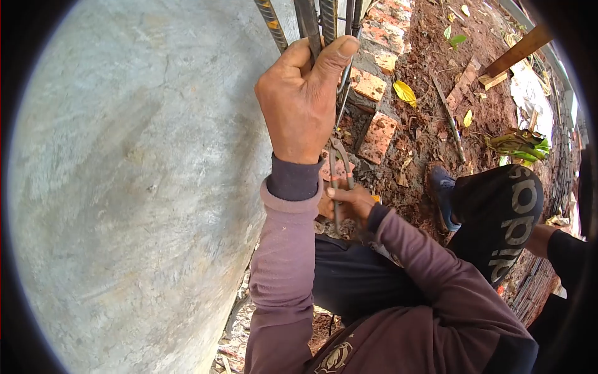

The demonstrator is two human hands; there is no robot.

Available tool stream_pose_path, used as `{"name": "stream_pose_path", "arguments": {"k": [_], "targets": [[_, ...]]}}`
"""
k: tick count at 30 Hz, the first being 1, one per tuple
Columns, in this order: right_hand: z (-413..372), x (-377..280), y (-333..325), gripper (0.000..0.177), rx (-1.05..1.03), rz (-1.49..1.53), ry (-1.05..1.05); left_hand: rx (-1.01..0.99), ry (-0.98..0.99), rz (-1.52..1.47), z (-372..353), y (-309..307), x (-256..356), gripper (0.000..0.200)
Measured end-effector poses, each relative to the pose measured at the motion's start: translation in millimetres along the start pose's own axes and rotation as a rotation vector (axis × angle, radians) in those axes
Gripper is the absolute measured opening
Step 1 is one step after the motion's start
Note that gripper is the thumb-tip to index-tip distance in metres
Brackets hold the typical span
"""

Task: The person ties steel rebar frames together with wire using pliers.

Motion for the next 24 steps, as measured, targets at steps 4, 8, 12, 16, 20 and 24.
{"name": "stream_pose_path", "arguments": {"k": [4, 8, 12, 16, 20, 24], "targets": [[-16.3, -20.8, -26.2, 0.041, 0.036, -0.294, -0.079, -0.026, 0.017, 0.002, 0.4, -1.3, 0.9, 0.039], [-42.5, -57.9, -39.4, 0.051, 0.687, -1.419, -0.399, -0.047, 0.04, 0.004, -0.9, -2.8, -0.4, 0.039], [-56.3, -98.7, -49.2, 0.036, 0.85, -2.031, -0.395, -0.048, 0.083, 0.023, -1.6, -4.7, 3.6, 0.036], [-41.1, -147.0, -68.1, 0.03, 0.467, -2.453, -0.031, -0.056, 0.088, 0.037, 0.7, -3.6, 4.9, 0.034], [-16.1, -197.3, -81.7, 0.03, 0.275, -2.634, -0.204, -0.064, 0.003, 0.012, 1.1, -3.5, 1.6, 0.036], [4.3, -226.1, -84.5, 0.025, 0.079, -2.705, -0.485, -0.081, -0.006, 0.024, 2.4, -3.7, -2.2, 0.033]]}}
Point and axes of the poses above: each hand's wrist, its own z-axis towards the middle knuckle, its own y-axis out of the palm, x = y × z, the point moved 6 cm from there along z, towards the middle knuckle, and after that the axes turned 14 degrees about -z, right-handed, at the moved point
